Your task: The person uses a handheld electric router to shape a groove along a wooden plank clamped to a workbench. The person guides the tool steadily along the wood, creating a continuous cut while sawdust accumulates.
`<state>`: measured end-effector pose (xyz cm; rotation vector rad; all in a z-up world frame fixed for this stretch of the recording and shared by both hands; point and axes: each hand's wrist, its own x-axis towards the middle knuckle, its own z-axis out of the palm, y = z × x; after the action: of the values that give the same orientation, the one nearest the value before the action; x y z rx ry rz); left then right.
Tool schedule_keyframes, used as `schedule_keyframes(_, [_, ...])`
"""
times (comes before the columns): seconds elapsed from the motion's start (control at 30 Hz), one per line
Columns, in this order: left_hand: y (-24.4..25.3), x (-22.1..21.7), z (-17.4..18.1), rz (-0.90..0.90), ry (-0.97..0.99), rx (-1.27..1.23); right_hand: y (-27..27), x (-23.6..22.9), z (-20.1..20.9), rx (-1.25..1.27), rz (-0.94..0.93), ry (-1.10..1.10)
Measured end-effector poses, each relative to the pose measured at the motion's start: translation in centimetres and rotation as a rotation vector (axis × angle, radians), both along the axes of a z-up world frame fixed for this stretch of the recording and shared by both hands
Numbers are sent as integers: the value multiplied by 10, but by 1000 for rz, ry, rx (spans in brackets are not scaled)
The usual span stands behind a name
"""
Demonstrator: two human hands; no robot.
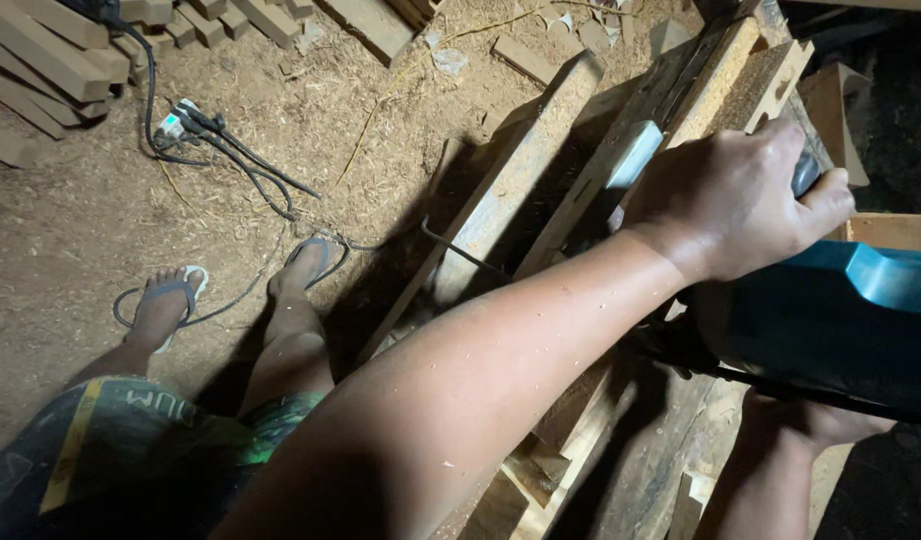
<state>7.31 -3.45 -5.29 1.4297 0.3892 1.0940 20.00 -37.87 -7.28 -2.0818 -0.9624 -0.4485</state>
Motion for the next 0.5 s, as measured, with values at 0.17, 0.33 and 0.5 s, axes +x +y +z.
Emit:
schedule_keyframes(0.17, [6, 4, 5, -83, -28, -37, 0, 2, 6, -144, 8, -125])
schedule_keyframes(0.33, [10, -5, 4, -48, 73, 14, 4, 4, 7, -160, 37, -195])
schedule_keyframes(0.5, [10, 3, 6, -56, 62, 3, 22, -5, 12, -216, 24, -226])
